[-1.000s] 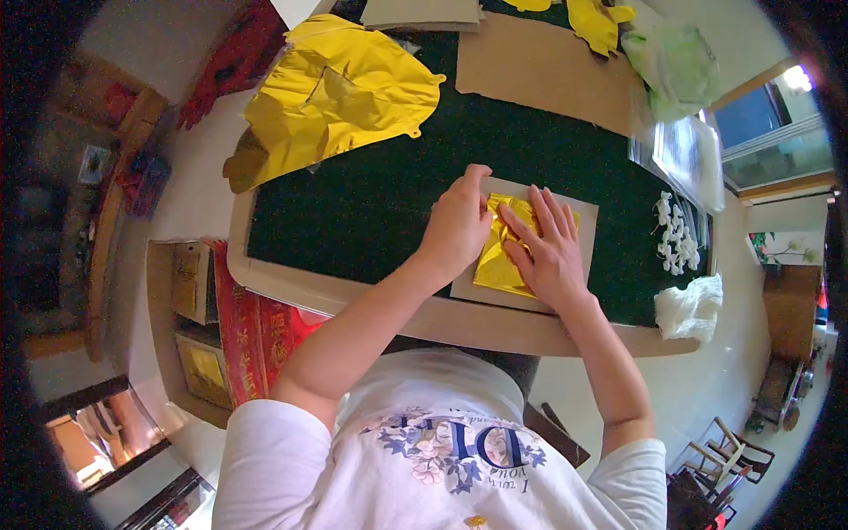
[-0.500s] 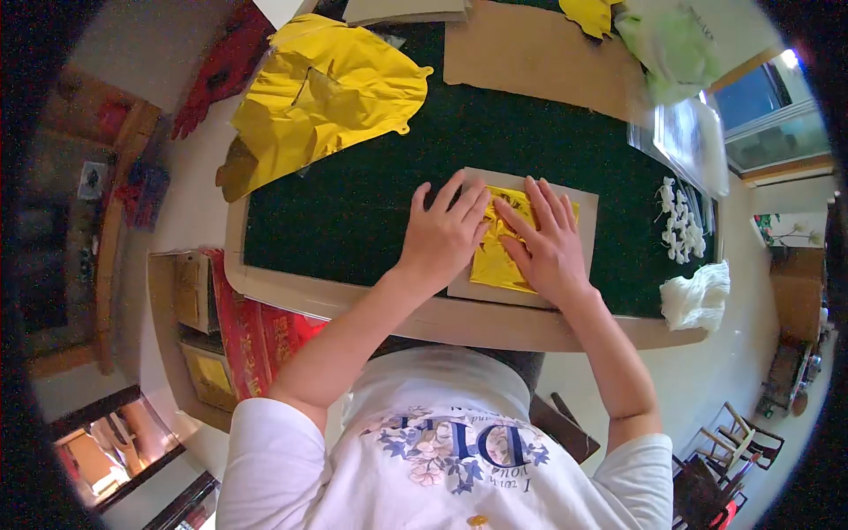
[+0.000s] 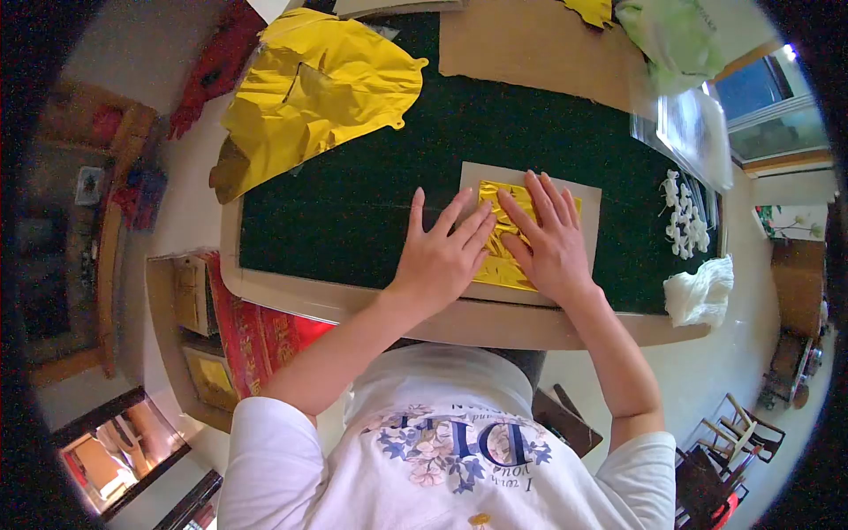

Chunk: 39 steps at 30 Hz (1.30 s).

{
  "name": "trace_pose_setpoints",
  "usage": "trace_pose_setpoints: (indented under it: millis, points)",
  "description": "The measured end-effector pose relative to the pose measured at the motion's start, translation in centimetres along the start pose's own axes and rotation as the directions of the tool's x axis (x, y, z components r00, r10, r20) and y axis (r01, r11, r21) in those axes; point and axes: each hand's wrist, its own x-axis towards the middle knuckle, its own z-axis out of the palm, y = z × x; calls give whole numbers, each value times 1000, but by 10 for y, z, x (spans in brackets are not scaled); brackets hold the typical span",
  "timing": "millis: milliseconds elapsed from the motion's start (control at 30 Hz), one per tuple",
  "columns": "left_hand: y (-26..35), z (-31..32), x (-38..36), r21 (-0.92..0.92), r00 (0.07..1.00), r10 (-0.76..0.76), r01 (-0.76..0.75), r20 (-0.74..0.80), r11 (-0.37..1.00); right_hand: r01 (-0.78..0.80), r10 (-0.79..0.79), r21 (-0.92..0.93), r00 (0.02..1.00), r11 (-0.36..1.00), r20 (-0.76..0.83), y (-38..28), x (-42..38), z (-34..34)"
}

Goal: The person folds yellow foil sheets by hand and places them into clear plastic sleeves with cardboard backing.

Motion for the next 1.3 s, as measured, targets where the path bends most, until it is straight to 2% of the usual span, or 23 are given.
trace_pose_setpoints:
  millis: [133,267,400,500,700,867,967,1067,1100,1133,1167,1200,1233,1267,1300]
  points:
    - [-3,-6,-2,-11,1000,-8,9,10,1000,9,-9,11,1000,1000,-4,1,-1,-2]
    - [-11,-14,-11,84,997,-56,52,51,995,8,-8,27,1000,1000,-29,2,-2,0]
    - [-4,-15,6,23,994,-108,108,-13,994,4,-4,8,1000,1000,-24,0,0,0]
    - [6,10,19,-61,990,-141,141,9,988,15,-15,-9,1000,1000,-10,1,-2,0]
    - [-1,9,18,-1,977,-143,145,160,989,-2,2,-8,1000,1000,1,1,-2,0]
    - [1,9,19,25,966,-157,155,204,988,5,-5,4,1000,1000,2,5,-3,1]
    - [1,8,18,15,963,-160,161,218,987,-32,37,142,999,989,-30,5,-2,-4]
    - [0,9,18,-16,965,-160,167,206,986,-39,114,381,977,924,-178,36,1,-16]
    - [0,7,18,-35,964,-167,178,206,983,-99,298,581,919,808,-258,68,4,-10]
    - [1,7,17,-54,962,-173,188,210,981,-230,315,264,883,937,-348,90,16,-33]
    - [1,7,16,-54,964,-169,184,204,982,-370,470,309,800,876,-373,119,26,-46]
    - [1,7,16,-51,967,-164,177,197,983,-348,352,104,794,932,-496,178,28,-46]
    - [0,8,17,-47,969,-158,170,188,984,-428,429,119,766,896,-478,207,32,-60]
    - [-1,8,17,-56,971,-151,164,185,985,-532,492,42,747,846,-446,252,28,-60]
    - [-1,8,16,-64,972,-147,161,181,985,-530,404,-151,774,835,-487,293,20,-56]
